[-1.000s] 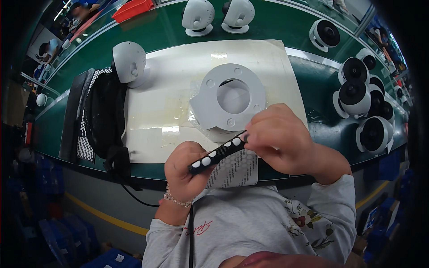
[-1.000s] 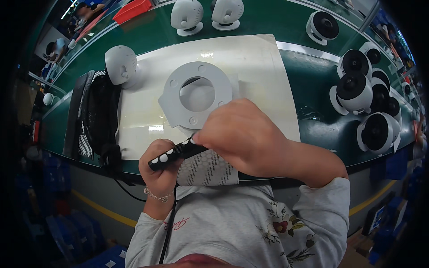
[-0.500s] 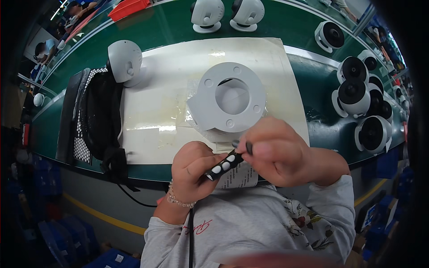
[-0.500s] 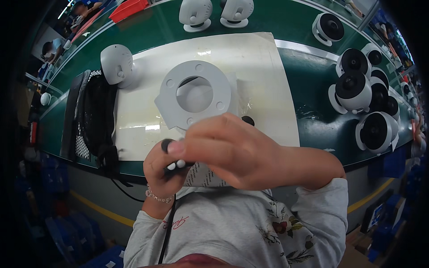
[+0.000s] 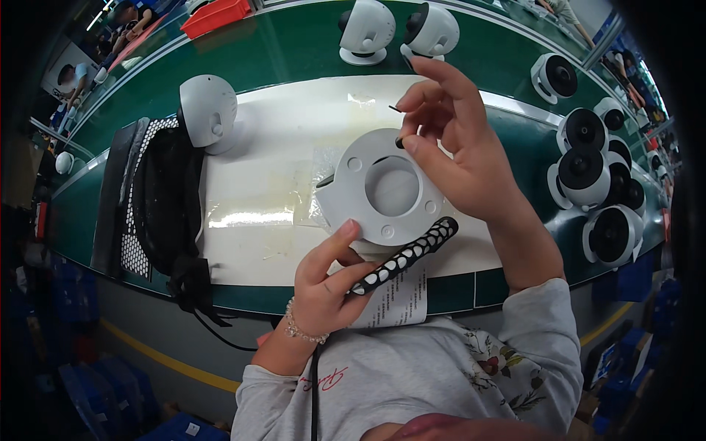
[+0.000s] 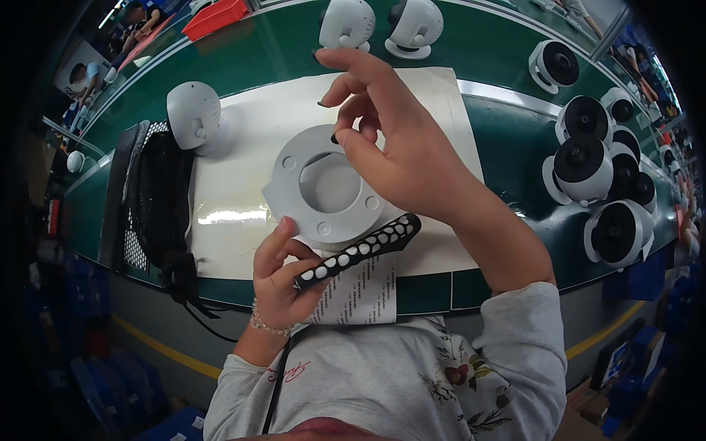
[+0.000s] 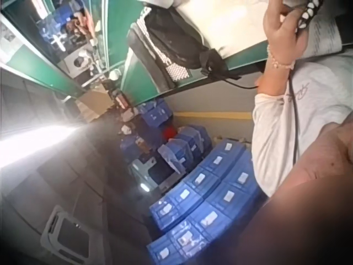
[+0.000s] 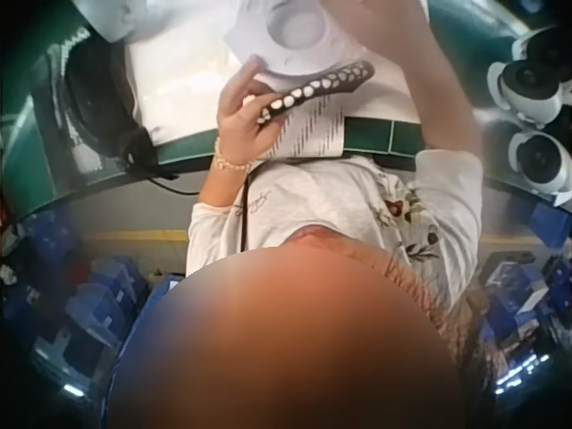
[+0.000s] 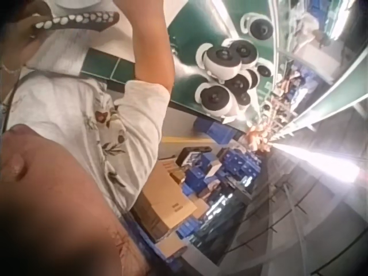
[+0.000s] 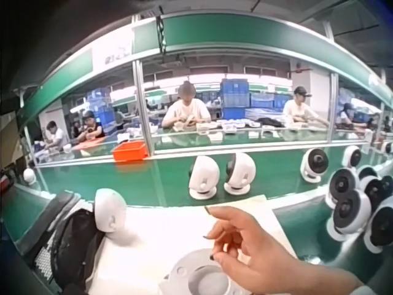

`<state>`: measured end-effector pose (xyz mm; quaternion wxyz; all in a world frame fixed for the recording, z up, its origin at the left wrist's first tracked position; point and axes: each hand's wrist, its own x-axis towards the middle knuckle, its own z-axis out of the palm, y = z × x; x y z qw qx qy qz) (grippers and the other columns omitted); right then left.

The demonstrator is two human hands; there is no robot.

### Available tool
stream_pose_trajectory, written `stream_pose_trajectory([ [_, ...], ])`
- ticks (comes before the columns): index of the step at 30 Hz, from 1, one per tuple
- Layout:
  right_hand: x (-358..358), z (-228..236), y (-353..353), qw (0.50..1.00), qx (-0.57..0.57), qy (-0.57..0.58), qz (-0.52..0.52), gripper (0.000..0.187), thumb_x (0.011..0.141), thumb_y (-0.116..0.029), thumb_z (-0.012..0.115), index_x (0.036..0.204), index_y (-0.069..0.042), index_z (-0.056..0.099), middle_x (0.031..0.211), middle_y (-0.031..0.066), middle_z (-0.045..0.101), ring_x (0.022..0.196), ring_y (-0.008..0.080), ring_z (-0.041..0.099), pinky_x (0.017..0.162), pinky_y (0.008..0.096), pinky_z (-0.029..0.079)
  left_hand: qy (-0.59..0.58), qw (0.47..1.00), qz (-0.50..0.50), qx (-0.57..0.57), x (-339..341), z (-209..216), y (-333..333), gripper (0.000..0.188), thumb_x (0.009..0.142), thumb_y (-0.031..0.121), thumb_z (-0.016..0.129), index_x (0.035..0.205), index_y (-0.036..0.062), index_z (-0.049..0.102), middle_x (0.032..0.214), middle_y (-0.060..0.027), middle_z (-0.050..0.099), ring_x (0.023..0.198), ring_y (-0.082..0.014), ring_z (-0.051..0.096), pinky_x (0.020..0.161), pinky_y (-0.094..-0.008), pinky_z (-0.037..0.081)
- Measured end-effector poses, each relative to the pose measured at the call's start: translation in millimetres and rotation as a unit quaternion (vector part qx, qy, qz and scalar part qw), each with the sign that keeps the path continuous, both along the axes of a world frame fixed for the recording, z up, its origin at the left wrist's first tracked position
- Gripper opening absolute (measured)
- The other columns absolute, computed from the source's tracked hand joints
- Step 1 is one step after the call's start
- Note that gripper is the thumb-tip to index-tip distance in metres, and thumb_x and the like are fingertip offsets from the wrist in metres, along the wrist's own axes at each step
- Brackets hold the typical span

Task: The worker is applying adhesive pads to the base of dome light components on an assembly line.

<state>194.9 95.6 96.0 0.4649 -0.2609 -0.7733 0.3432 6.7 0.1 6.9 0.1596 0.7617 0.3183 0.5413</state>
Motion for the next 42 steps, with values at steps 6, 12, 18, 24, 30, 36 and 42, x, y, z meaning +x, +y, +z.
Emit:
stream_pose_trajectory([
  [6,4.3,6.3,-9.2,0.989,0.106,-0.108,0.008,0.06,0.076,0.009,0.052,0.13,-0.007,0.03,0.112,0.011,0.049,0.081,0.0116,0.052,0.068,0.0224,0.044,0.009,1.0,0.008,0.023,-0.1,-2.6,1.4,0.028,0.056,-0.004,0.065,0.083,0.0016,0.065,0.126,-0.0173,0.044,0.072,-0.019,0.059,0.058,-0.0259,0.049],
  [12,1.5,7.6,-12.8,0.986,0.135,-0.098,-0.019,0.064,0.074,0.012,0.054,0.13,-0.007,0.031,0.115,0.012,0.048,0.079,0.0105,0.052,0.065,0.0214,0.043,0.017,0.999,0.019,0.019,-0.5,-3.4,-0.5,0.027,0.055,-0.002,0.065,0.082,0.0032,0.065,0.125,-0.0169,0.045,0.068,-0.0182,0.057,0.057,-0.0266,0.047],
  [18,0.7,9.1,-9.0,0.999,-0.038,-0.015,-0.009,0.064,0.076,0.011,0.05,0.133,-0.008,0.028,0.115,0.0117,0.048,0.078,0.0107,0.05,0.071,0.0201,0.041,0.015,1.0,0.015,0.022,-1.5,-8.8,-1.6,0.028,0.055,0.0,0.065,0.083,0.0042,0.065,0.123,-0.0158,0.048,0.06,-0.0169,0.054,0.056,-0.0272,0.046],
  [24,-3.4,21.7,-10.4,0.989,0.044,-0.129,-0.057,0.062,0.076,0.009,0.052,0.132,-0.009,0.032,0.108,0.0123,0.056,0.077,0.0132,0.055,0.069,0.0227,0.045,0.019,1.0,0.013,0.012,-1.6,-8.2,-2.4,0.029,0.054,-0.001,0.064,0.083,0.0045,0.064,0.124,-0.0157,0.047,0.059,-0.0172,0.054,0.056,-0.0276,0.046],
  [30,5.3,30.1,-25.7,0.922,0.249,-0.293,-0.04,0.055,0.074,0.008,0.056,0.124,-0.008,0.041,0.108,0.0131,0.059,0.089,0.022,0.059,0.075,0.0297,0.047,0.022,1.0,0.009,0.006,-2.2,-8.0,-3.2,0.031,0.054,-0.001,0.064,0.084,0.0048,0.064,0.124,-0.0157,0.047,0.061,-0.0175,0.055,0.056,-0.0275,0.046],
  [36,-5.8,19.5,-14.9,0.98,0.147,-0.132,-0.036,0.046,0.074,0.006,0.056,0.117,-0.003,0.043,0.096,0.0083,0.054,0.088,0.0153,0.053,0.086,0.0285,0.038,0.026,1.0,0.013,-0.007,-1.6,-6.3,-3.7,0.033,0.053,0.0,0.064,0.085,0.0045,0.064,0.125,-0.0157,0.047,0.062,-0.0182,0.055,0.057,-0.0279,0.047],
  [42,-25.1,17.3,-12.3,0.99,-0.021,-0.136,0.031,0.04,0.081,0.001,0.048,0.12,-0.002,0.039,0.091,0.0058,0.049,0.084,0.0116,0.049,0.08,0.0254,0.041,0.027,1.0,0.01,-0.002,-2.9,-6.1,-2.8,0.036,0.052,0.0,0.063,0.087,0.0048,0.064,0.124,-0.015,0.048,0.064,-0.0184,0.055,0.059,-0.0283,0.047],
])
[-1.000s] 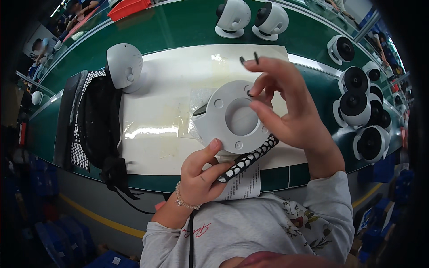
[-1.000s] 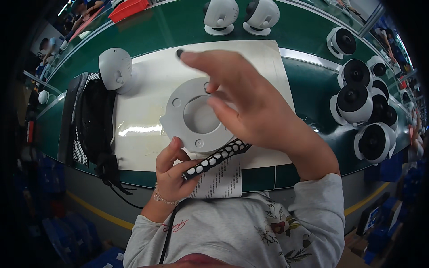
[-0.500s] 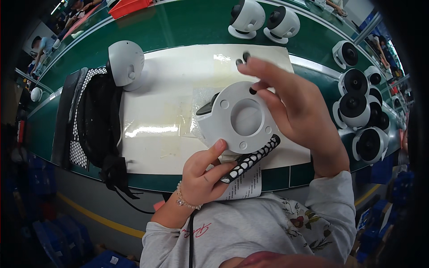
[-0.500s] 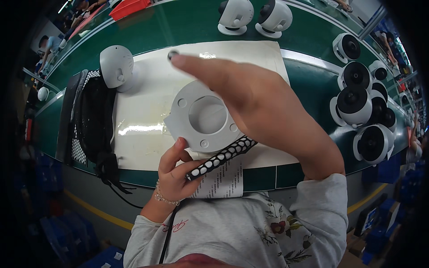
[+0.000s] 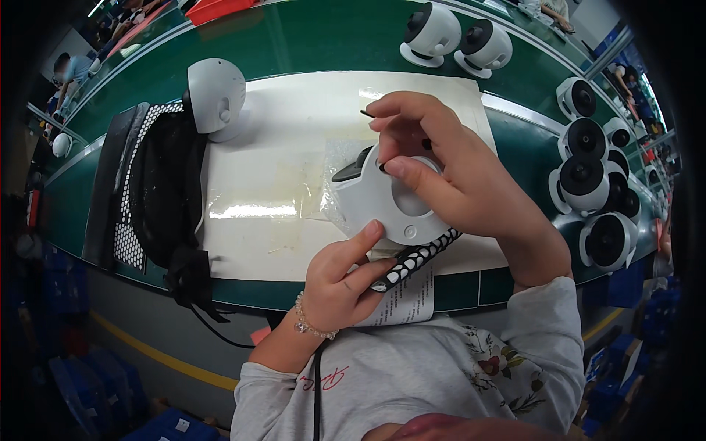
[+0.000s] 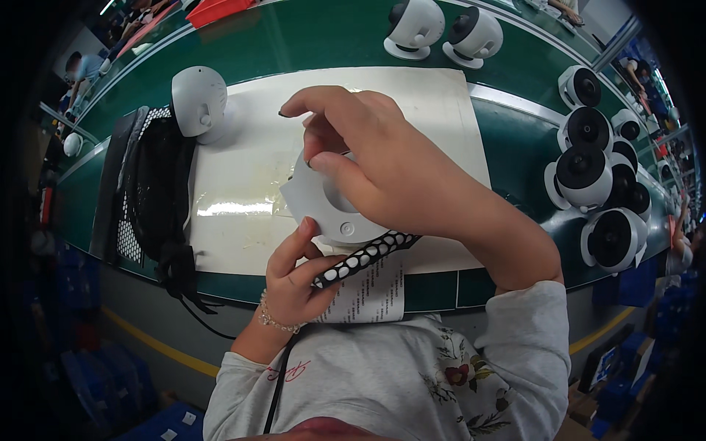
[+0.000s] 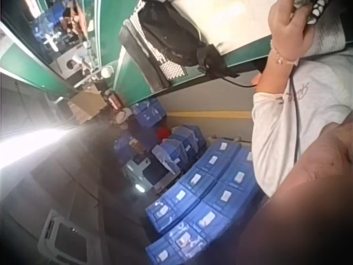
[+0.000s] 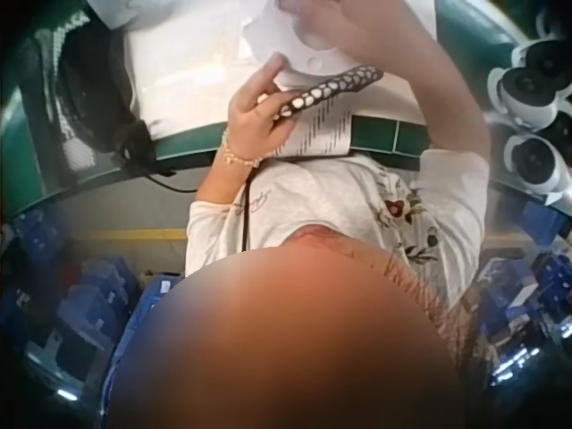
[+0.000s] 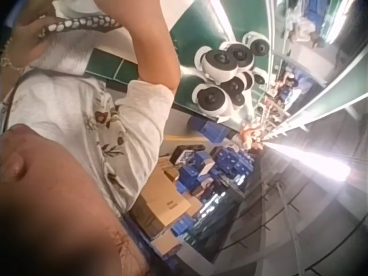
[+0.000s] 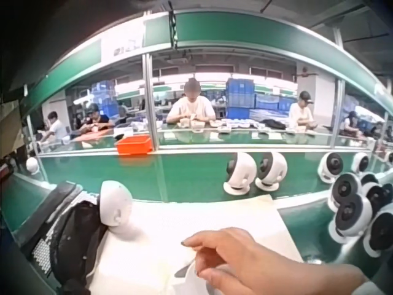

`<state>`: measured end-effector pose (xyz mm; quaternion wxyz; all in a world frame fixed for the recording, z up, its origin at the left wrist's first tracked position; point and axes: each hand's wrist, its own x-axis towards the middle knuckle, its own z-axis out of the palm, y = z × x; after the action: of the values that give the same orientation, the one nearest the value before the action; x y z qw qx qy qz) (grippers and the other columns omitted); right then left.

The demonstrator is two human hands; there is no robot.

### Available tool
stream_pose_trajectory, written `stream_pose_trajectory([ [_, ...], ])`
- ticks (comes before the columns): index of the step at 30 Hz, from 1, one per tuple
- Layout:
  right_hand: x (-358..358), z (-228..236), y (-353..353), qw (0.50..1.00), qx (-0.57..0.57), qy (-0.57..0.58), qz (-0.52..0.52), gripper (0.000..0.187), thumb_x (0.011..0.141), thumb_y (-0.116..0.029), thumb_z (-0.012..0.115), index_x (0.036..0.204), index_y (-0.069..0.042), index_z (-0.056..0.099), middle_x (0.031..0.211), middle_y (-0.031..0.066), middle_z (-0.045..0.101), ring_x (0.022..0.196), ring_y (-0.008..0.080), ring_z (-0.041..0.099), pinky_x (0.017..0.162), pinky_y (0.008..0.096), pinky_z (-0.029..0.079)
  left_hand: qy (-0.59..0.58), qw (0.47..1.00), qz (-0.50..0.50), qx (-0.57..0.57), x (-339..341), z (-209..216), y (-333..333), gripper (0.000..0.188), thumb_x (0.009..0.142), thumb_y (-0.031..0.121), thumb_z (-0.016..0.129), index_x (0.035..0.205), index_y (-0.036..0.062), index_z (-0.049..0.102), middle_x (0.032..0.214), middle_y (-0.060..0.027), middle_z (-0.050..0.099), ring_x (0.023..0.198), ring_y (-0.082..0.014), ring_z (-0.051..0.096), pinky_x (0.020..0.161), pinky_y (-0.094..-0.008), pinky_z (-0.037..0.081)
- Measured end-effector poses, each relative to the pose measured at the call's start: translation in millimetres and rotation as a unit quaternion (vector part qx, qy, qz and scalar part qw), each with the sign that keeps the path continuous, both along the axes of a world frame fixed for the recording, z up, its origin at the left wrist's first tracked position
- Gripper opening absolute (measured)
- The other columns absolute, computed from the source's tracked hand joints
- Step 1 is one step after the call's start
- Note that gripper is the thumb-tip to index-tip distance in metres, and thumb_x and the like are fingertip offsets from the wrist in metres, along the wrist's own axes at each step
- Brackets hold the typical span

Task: The worker is applying adhesive pads to the base of dome light components on an assembly line.

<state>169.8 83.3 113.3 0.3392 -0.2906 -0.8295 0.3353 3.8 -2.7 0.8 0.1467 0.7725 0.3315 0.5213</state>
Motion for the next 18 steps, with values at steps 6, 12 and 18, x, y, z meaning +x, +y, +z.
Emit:
stream_pose_trajectory([
  [6,2.1,1.8,-6.4,0.999,-0.034,0.01,-0.011,0.043,0.08,0.001,0.049,0.122,-0.003,0.039,0.098,0.0099,0.054,0.098,0.0169,0.052,0.091,0.032,0.037,-0.005,1.0,-0.01,-0.008,-0.2,3.1,-0.5,0.037,0.051,0.0,0.062,0.087,0.0049,0.063,0.125,-0.0147,0.048,0.065,-0.0185,0.055,0.059,-0.0285,0.047],
  [12,17.2,0.3,-32.2,0.967,0.189,-0.166,-0.038,0.035,0.077,-0.004,0.058,0.111,-0.006,0.05,0.119,0.0155,0.05,0.124,0.0295,0.037,0.104,0.047,0.014,-0.005,1.0,-0.009,-0.006,-0.4,0.8,-0.2,0.038,0.049,-0.001,0.06,0.086,0.0038,0.063,0.125,-0.0152,0.047,0.064,-0.0184,0.055,0.059,-0.0286,0.047],
  [18,26.0,-20.7,-40.8,0.994,0.092,-0.032,-0.05,0.008,0.076,-0.006,0.06,0.084,-0.005,0.06,0.134,0.0178,0.035,0.133,0.0361,0.014,0.101,0.0428,0.024,0.008,1.0,-0.016,-0.013,-0.4,4.6,0.3,0.039,0.054,-0.011,0.061,0.091,0.0006,0.063,0.129,-0.0201,0.041,0.064,-0.0145,0.056,0.059,-0.0257,0.048],
])
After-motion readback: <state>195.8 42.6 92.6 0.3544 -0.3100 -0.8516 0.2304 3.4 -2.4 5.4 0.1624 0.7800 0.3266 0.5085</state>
